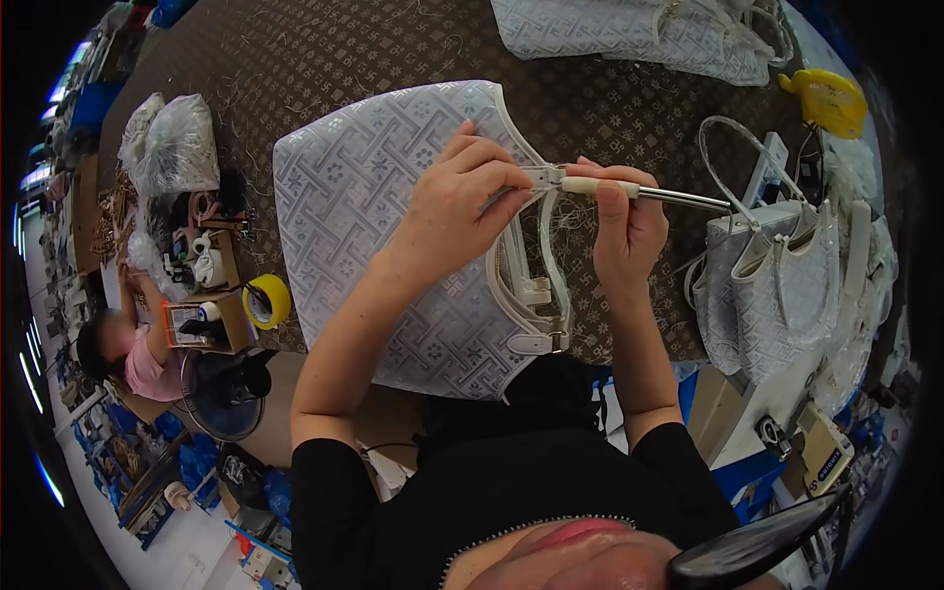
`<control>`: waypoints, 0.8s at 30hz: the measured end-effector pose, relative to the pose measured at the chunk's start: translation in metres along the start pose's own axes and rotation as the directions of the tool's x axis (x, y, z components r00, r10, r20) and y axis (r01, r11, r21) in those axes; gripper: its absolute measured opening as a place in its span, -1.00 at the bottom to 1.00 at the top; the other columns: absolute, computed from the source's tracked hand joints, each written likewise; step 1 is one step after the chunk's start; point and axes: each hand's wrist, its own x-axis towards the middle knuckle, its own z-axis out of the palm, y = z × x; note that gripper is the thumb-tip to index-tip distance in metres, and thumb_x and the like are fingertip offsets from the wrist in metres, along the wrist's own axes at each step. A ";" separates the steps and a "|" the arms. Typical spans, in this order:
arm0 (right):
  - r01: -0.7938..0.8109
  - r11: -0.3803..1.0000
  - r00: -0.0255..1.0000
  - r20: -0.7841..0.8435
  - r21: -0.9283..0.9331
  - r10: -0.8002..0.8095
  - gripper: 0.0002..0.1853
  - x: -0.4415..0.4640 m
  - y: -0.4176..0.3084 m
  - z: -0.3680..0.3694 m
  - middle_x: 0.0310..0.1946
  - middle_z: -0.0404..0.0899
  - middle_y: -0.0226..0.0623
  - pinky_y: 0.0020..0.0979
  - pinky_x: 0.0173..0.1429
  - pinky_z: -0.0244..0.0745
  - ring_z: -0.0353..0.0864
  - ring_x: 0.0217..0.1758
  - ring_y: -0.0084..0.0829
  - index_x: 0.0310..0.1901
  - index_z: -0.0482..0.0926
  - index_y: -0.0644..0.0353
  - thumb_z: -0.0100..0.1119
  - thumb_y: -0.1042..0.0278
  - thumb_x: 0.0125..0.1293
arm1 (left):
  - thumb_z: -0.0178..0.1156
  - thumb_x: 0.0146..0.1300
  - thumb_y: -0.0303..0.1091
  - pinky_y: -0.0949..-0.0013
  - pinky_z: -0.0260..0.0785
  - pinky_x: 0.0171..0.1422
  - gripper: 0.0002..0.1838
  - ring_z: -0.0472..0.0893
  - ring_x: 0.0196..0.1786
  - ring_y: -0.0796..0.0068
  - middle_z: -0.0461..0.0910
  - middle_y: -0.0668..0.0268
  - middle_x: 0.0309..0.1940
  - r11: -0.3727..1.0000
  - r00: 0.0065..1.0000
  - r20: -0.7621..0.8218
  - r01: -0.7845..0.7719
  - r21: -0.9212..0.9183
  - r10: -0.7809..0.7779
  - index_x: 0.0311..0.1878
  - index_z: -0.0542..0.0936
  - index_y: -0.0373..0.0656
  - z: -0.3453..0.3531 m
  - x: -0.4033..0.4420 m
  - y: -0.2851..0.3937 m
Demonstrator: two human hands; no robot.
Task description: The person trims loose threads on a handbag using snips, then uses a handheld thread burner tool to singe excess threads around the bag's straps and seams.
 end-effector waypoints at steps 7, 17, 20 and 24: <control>-0.014 0.998 1.000 -0.023 -0.067 0.012 -0.84 0.000 -0.003 -0.002 -0.27 0.64 -0.18 -0.55 -0.14 0.51 0.63 -0.22 -0.51 -0.21 0.49 0.30 0.13 0.38 0.29 | 0.29 0.02 -0.43 0.08 0.20 0.33 -0.91 0.55 -0.21 0.31 0.52 0.34 -0.38 1.000 1.000 -0.013 -0.002 -0.012 0.002 -0.38 0.58 -0.12 0.001 -0.001 -0.001; 0.029 0.992 0.999 0.045 -0.123 -0.023 -0.80 -0.002 -0.002 -0.001 -0.16 0.60 -0.12 -0.57 -0.07 0.46 0.57 -0.16 -0.54 -0.15 0.46 0.35 0.05 0.37 0.34 | 0.28 0.01 -0.44 0.10 0.19 0.34 -0.91 0.54 -0.19 0.32 0.52 0.33 -0.38 1.000 1.000 -0.014 0.001 -0.017 -0.001 -0.38 0.59 -0.13 0.001 -0.001 -0.001; -0.010 0.996 0.999 0.035 -0.092 0.013 -0.80 -0.003 0.000 0.000 -0.15 0.60 -0.11 -0.56 -0.06 0.46 0.57 -0.15 -0.53 -0.15 0.46 0.35 0.06 0.36 0.34 | 0.28 0.01 -0.44 0.10 0.19 0.33 -0.92 0.54 -0.18 0.32 0.52 0.33 -0.37 1.000 1.000 -0.016 0.003 -0.017 -0.003 -0.38 0.59 -0.13 0.001 -0.001 0.000; 0.013 0.995 0.999 0.039 -0.101 -0.009 -0.79 -0.003 -0.001 0.000 -0.16 0.60 -0.11 -0.57 -0.06 0.46 0.57 -0.15 -0.53 -0.15 0.47 0.35 0.06 0.36 0.34 | 0.27 0.02 -0.44 0.10 0.19 0.33 -0.92 0.54 -0.19 0.32 0.52 0.33 -0.37 1.000 1.000 -0.005 0.011 -0.018 -0.011 -0.39 0.59 -0.13 0.001 -0.002 0.000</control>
